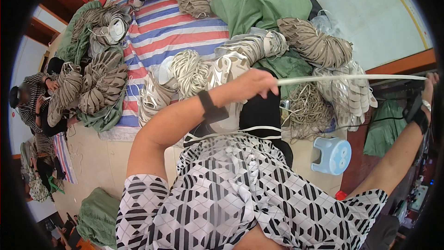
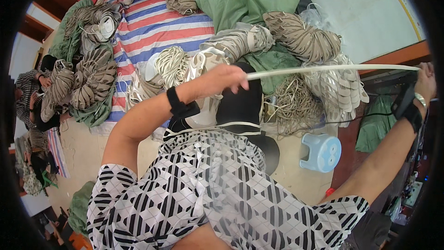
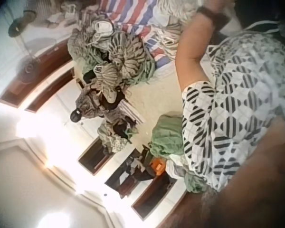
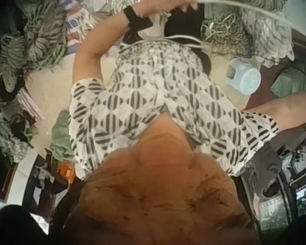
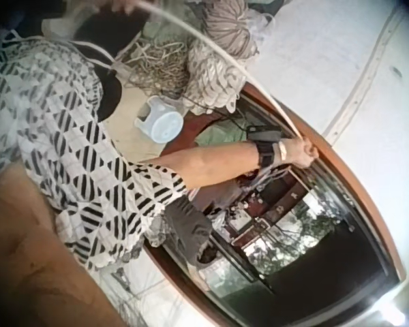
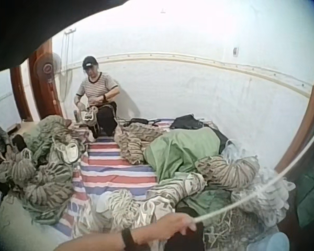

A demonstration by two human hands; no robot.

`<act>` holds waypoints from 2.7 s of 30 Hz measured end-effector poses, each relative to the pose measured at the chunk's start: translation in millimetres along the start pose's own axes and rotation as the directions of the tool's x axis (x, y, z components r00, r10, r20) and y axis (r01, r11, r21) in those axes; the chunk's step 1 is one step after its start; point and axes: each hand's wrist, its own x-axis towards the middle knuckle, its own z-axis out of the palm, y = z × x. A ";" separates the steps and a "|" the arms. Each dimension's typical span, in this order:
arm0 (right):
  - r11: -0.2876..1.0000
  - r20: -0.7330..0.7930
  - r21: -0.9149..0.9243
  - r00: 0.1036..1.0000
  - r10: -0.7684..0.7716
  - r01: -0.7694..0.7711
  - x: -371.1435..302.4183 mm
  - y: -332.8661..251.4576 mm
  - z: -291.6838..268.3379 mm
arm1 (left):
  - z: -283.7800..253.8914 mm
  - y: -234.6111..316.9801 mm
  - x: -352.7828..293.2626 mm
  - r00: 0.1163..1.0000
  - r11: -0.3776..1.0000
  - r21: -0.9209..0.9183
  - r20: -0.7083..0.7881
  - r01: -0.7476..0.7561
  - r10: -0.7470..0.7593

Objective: The person threads white shoelaces through the eyelets of a white sneaker, pulling the laces tight and arranging them. The person works on a single shoe while sitting on the floor among piles of laces and other shoes.

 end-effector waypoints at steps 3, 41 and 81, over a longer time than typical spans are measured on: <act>0.976 0.065 0.198 0.993 -0.100 0.085 -39.8 -125.3 64.0 | 2.4 13.3 -3.2 0.994 0.989 0.116 -0.076 0.090 -0.081; 0.186 0.441 0.897 0.843 -0.308 -0.401 -259.1 -567.0 138.6 | -6.4 -14.6 -82.4 0.929 0.544 0.783 -0.370 0.301 0.019; -0.315 0.740 0.376 0.487 -0.463 -0.871 -233.8 -519.8 144.8 | 7.6 -22.0 -77.2 0.971 0.375 0.916 -0.200 0.139 0.129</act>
